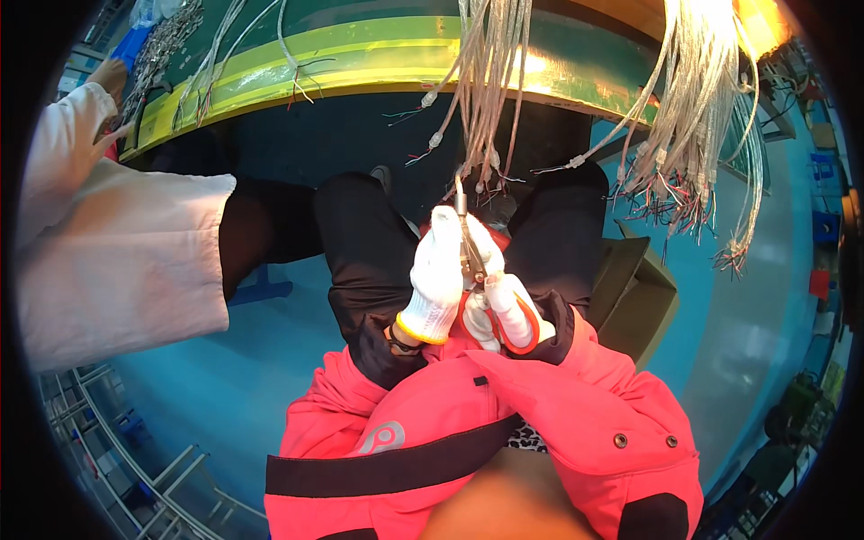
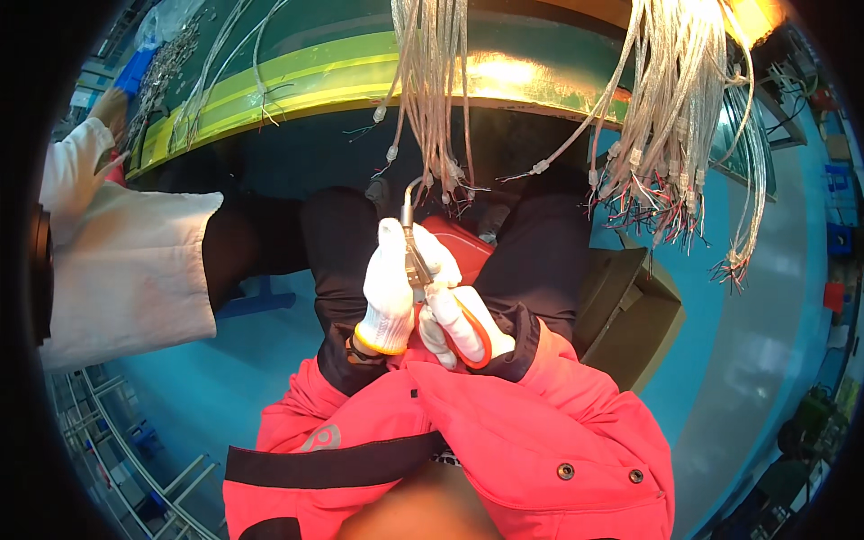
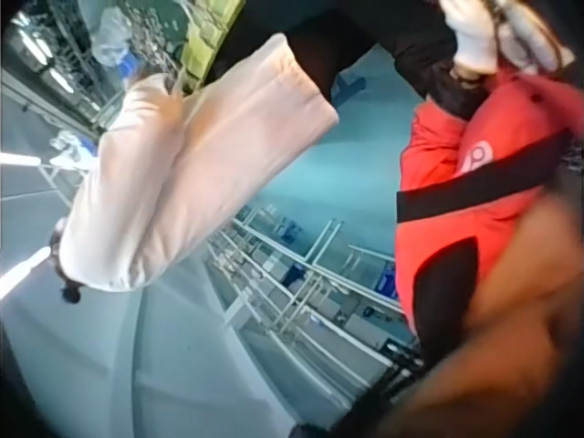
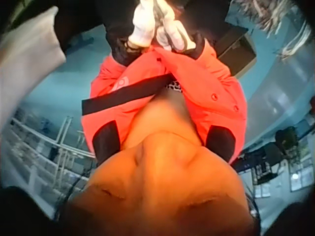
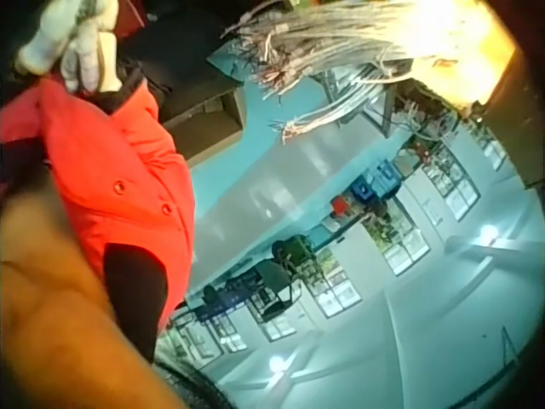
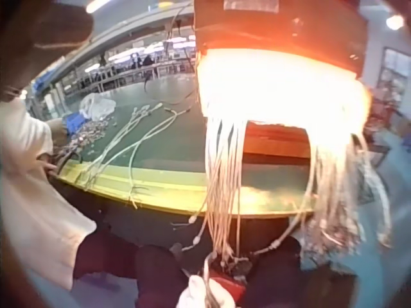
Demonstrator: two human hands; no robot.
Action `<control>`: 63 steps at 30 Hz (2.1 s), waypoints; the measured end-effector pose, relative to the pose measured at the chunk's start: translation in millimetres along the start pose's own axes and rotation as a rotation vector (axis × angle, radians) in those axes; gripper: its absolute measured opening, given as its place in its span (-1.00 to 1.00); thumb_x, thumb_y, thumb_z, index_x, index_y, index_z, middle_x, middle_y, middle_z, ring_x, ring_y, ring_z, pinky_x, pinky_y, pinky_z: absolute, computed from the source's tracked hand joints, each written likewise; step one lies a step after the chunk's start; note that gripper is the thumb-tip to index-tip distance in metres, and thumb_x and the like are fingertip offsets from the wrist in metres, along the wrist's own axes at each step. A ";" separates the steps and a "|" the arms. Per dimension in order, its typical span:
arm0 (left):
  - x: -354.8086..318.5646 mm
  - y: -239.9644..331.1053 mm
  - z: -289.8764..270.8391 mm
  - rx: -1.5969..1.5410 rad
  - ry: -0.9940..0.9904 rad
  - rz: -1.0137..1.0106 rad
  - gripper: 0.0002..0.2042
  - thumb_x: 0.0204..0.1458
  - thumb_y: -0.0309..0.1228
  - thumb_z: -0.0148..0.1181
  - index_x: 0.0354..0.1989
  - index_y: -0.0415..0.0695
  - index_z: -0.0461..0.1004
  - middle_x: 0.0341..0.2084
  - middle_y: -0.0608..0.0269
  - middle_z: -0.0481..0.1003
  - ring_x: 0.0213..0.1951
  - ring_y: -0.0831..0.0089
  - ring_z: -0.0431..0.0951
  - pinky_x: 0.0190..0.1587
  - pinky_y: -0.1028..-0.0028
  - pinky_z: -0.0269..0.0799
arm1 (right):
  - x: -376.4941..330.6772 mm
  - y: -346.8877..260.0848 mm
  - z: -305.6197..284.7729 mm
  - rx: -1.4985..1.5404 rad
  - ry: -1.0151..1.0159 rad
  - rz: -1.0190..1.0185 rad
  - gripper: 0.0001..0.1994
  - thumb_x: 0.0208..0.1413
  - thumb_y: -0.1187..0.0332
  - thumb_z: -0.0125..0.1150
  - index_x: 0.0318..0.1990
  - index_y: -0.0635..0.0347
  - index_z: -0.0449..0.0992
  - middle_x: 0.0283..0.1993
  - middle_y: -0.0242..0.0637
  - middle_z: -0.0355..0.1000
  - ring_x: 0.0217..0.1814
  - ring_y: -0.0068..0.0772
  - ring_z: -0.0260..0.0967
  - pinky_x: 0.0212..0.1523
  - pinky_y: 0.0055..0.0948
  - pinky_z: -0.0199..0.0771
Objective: Processing electrical wire harnesses using a heating device and hand tools at a manual assembly station.
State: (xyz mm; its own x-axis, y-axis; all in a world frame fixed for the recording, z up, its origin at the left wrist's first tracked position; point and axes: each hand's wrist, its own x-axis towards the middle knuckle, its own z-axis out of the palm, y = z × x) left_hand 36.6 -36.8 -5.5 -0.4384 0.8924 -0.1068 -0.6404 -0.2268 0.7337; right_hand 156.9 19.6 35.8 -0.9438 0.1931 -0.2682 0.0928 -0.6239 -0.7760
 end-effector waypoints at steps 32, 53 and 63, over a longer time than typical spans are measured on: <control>2.2 22.4 15.0 0.221 0.039 -0.062 -0.59 0.24 -0.10 -0.28 -0.38 -0.23 0.30 -0.55 0.11 0.40 -0.54 0.36 0.42 -0.46 0.43 0.36 | 1.0 13.4 1.3 0.206 0.024 -0.115 -0.56 0.24 0.00 -0.18 -0.52 0.18 0.23 -0.77 -0.35 0.12 -0.79 -0.47 0.09 -0.73 -0.55 0.11; 3.1 26.9 19.2 0.034 -0.043 -0.092 -0.55 0.25 -0.09 -0.33 -0.39 -0.25 0.32 -0.57 0.10 0.42 -0.55 0.39 0.43 -0.43 0.49 0.36 | 2.9 3.9 4.9 0.091 0.065 -0.205 -0.61 0.22 0.15 -0.04 -0.62 0.14 0.34 -0.76 -0.45 0.24 -0.80 -0.59 0.18 -0.80 -0.61 0.12; 1.4 23.6 15.6 -0.042 -0.103 -0.092 -0.58 0.25 -0.11 -0.30 -0.39 -0.25 0.31 -0.51 0.07 0.43 -0.54 0.36 0.44 -0.43 0.46 0.38 | -1.2 -5.4 4.1 0.074 0.054 -0.161 -0.62 0.22 0.17 -0.03 -0.61 0.14 0.35 -0.73 -0.44 0.27 -0.78 -0.58 0.20 -0.78 -0.61 0.14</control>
State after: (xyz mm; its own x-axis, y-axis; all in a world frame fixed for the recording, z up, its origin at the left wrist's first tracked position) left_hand 30.7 -34.8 22.1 -0.3109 0.9450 -0.1019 -0.7017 -0.1560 0.6952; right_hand 156.2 19.7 42.7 -0.9260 0.3342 -0.1753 -0.0839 -0.6353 -0.7677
